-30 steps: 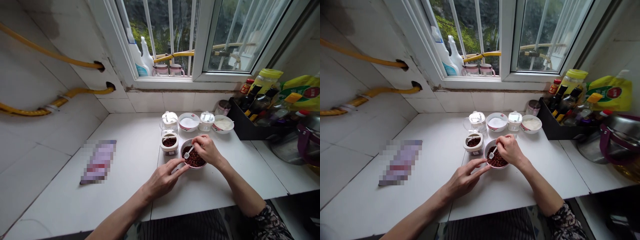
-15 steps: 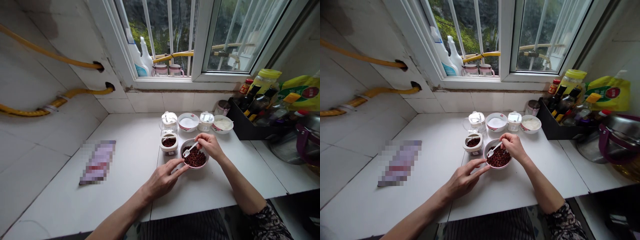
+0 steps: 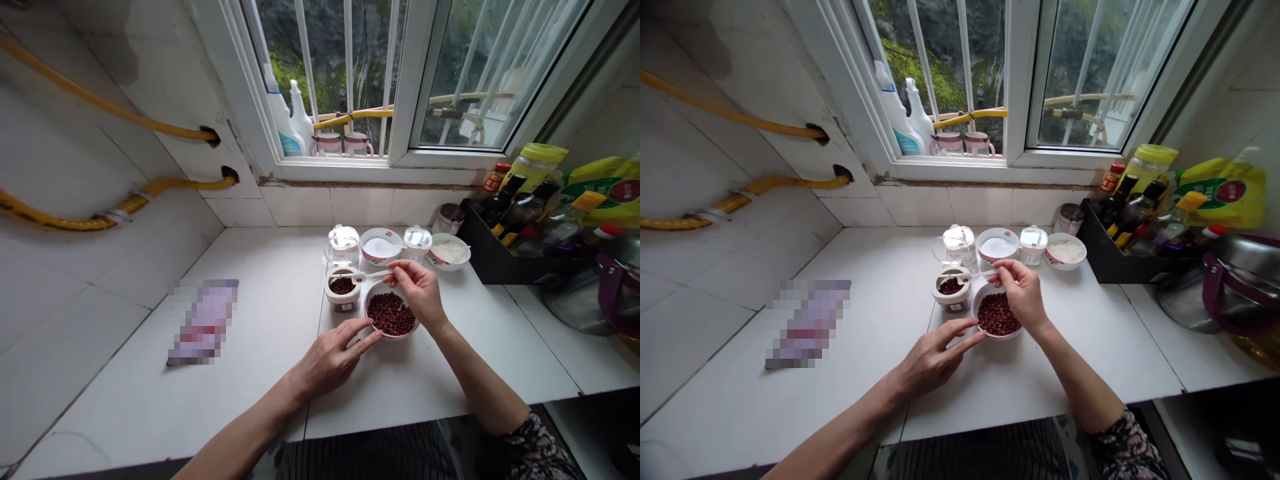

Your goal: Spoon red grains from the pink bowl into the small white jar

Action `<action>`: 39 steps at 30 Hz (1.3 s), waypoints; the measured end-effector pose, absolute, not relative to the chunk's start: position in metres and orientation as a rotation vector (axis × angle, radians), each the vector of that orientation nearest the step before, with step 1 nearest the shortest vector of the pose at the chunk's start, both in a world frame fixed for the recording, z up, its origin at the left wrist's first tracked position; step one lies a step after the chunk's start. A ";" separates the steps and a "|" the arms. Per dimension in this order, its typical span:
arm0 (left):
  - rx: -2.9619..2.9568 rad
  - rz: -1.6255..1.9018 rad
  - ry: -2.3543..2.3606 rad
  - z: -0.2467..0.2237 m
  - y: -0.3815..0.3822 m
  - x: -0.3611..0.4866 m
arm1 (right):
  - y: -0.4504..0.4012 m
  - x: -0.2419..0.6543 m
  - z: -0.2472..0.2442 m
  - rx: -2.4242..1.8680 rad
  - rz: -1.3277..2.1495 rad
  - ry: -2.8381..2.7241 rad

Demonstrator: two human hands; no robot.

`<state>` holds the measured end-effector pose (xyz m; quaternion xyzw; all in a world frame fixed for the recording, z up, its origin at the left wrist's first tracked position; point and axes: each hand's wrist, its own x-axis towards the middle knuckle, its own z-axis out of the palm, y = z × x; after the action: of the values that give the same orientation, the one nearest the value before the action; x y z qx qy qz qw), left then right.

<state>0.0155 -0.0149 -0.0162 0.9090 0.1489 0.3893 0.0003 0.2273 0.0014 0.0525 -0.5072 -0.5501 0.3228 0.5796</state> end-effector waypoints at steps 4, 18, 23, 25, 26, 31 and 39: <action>2.865 1.243 0.478 -0.016 -0.015 0.016 | -0.004 0.210 0.050 -1.143 0.319 -1.683; 2.849 1.187 0.464 -0.017 -0.015 0.015 | 0.001 0.256 0.047 -1.426 0.170 -1.830; 2.849 1.186 0.462 -0.017 -0.015 0.014 | 0.002 0.248 0.040 -1.432 0.349 -1.899; 2.848 1.181 0.457 -0.017 -0.015 0.014 | 0.002 0.247 0.041 -1.425 0.421 -1.839; 2.847 1.178 0.455 -0.016 -0.015 0.014 | 0.002 0.248 0.042 -1.424 0.477 -1.788; 2.847 1.172 0.448 -0.016 -0.015 0.014 | 0.006 0.255 0.042 -1.400 0.829 -1.483; 2.852 1.176 0.473 -0.017 -0.015 0.014 | 0.010 0.258 0.044 -1.321 0.959 -1.335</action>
<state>0.0139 -0.0153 -0.0169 0.9138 0.1515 0.3766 0.0104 0.2575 0.0103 0.0440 -0.5449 -0.5505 0.3953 0.4937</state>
